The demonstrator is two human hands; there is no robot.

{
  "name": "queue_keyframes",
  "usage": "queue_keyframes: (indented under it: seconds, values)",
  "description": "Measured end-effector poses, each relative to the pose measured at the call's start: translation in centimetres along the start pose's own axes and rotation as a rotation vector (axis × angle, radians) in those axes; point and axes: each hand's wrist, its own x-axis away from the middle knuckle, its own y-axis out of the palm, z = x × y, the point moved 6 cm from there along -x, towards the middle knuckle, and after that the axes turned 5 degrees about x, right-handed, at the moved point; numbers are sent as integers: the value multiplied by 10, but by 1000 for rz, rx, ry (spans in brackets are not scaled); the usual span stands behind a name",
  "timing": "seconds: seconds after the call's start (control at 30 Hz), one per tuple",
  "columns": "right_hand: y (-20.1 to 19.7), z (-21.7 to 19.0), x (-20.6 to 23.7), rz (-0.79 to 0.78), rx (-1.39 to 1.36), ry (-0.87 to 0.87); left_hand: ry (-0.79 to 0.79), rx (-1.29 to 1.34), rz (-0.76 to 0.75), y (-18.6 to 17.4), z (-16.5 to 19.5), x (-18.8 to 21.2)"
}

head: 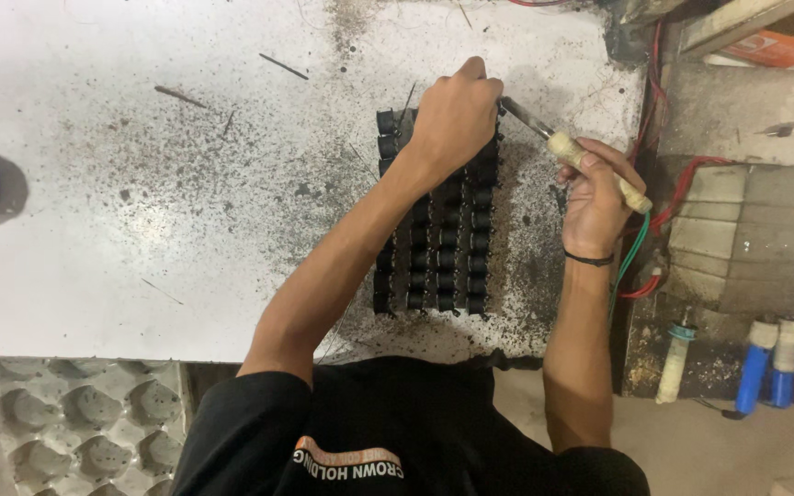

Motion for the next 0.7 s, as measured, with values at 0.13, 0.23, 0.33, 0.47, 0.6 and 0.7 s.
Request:
queue_keyframes:
  seconds: [0.13, 0.23, 0.33, 0.47, 0.6, 0.7]
  values:
    - [0, -1, 0, 34, -3, -5, -1, -35, -9, 5, -2, 0]
    - [1, 0, 1, 45, -2, -10, 36, -64, -15, 8, 1, 0]
    - [1, 0, 2, 53, -3, -6, 58, -109, -28, 11, 4, 1]
    - [1, 2, 2, 51, -3, -1, 77, -75, -14, 10, 8, 3]
    - [-3, 0, 2, 87, -23, -45, 52, -30, -9, 5, 8, 4]
    - [-2, -1, 2, 76, -21, -61, 24, -21, 6, -1, 6, 6]
